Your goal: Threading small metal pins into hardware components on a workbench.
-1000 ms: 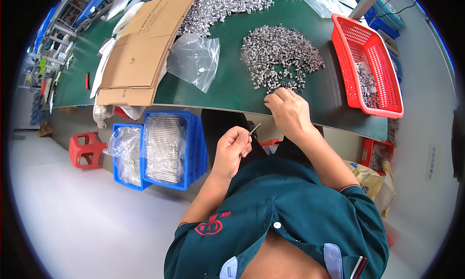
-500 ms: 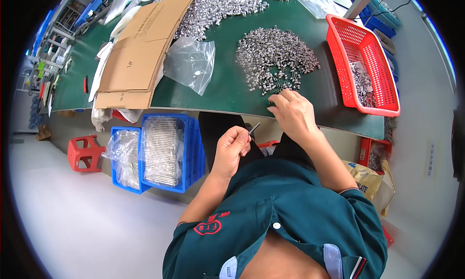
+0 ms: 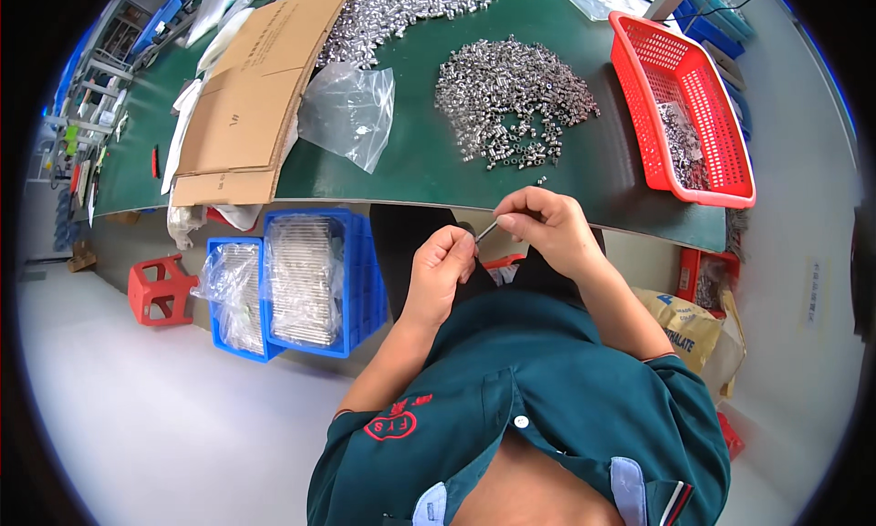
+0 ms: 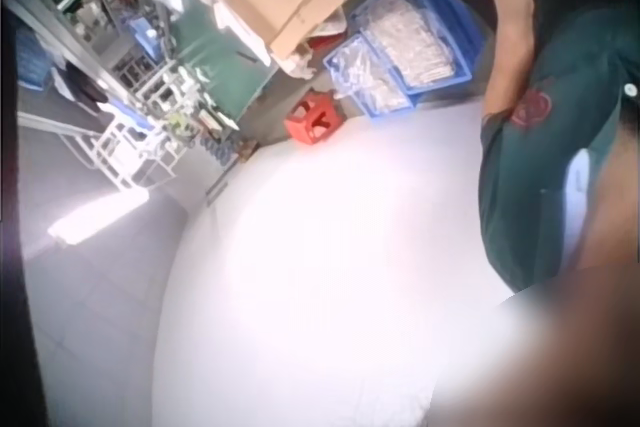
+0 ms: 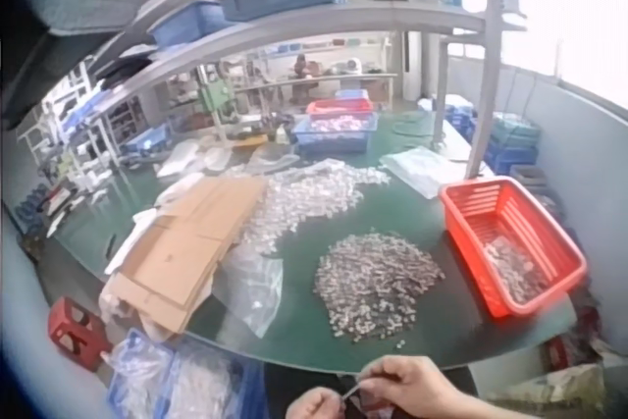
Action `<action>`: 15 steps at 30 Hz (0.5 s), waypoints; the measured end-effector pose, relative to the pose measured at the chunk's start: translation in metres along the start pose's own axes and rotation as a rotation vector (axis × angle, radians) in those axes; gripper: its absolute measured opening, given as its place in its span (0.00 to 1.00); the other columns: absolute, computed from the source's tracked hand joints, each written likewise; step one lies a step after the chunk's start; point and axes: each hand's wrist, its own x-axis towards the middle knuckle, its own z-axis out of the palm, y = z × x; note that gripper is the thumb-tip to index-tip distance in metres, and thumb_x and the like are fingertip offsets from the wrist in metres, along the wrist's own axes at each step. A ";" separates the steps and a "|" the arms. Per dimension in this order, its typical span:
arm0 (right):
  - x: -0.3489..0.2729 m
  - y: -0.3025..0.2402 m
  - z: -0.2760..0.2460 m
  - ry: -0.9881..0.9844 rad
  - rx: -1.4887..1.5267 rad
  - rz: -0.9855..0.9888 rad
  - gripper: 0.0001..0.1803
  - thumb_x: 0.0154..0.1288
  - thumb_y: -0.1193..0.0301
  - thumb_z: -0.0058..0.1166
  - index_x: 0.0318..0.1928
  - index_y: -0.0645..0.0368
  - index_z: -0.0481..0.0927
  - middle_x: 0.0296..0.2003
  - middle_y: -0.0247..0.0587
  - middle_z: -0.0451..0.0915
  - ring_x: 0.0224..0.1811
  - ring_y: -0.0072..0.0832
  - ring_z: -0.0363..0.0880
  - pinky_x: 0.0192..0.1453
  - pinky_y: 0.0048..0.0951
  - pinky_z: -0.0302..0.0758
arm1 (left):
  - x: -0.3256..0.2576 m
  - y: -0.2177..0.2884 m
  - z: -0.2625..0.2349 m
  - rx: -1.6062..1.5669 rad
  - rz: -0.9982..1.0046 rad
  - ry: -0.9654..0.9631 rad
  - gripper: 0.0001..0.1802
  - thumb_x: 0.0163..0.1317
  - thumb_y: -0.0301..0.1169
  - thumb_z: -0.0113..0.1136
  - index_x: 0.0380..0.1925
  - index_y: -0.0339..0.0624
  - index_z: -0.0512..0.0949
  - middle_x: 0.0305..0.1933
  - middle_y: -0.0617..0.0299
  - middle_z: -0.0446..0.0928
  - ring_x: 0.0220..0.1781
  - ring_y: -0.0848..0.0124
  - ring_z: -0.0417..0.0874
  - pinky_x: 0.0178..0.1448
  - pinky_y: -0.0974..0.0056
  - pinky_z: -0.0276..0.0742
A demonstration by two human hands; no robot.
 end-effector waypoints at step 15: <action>-0.027 0.013 -0.005 -0.109 0.201 0.031 0.05 0.59 0.79 0.57 0.36 0.66 0.77 0.23 0.33 0.77 0.23 0.16 0.73 0.26 0.20 0.71 | -0.001 -0.002 0.021 -0.037 -0.145 -0.140 0.11 0.67 0.35 0.52 0.27 0.41 0.71 0.19 0.72 0.63 0.20 0.82 0.59 0.25 0.76 0.56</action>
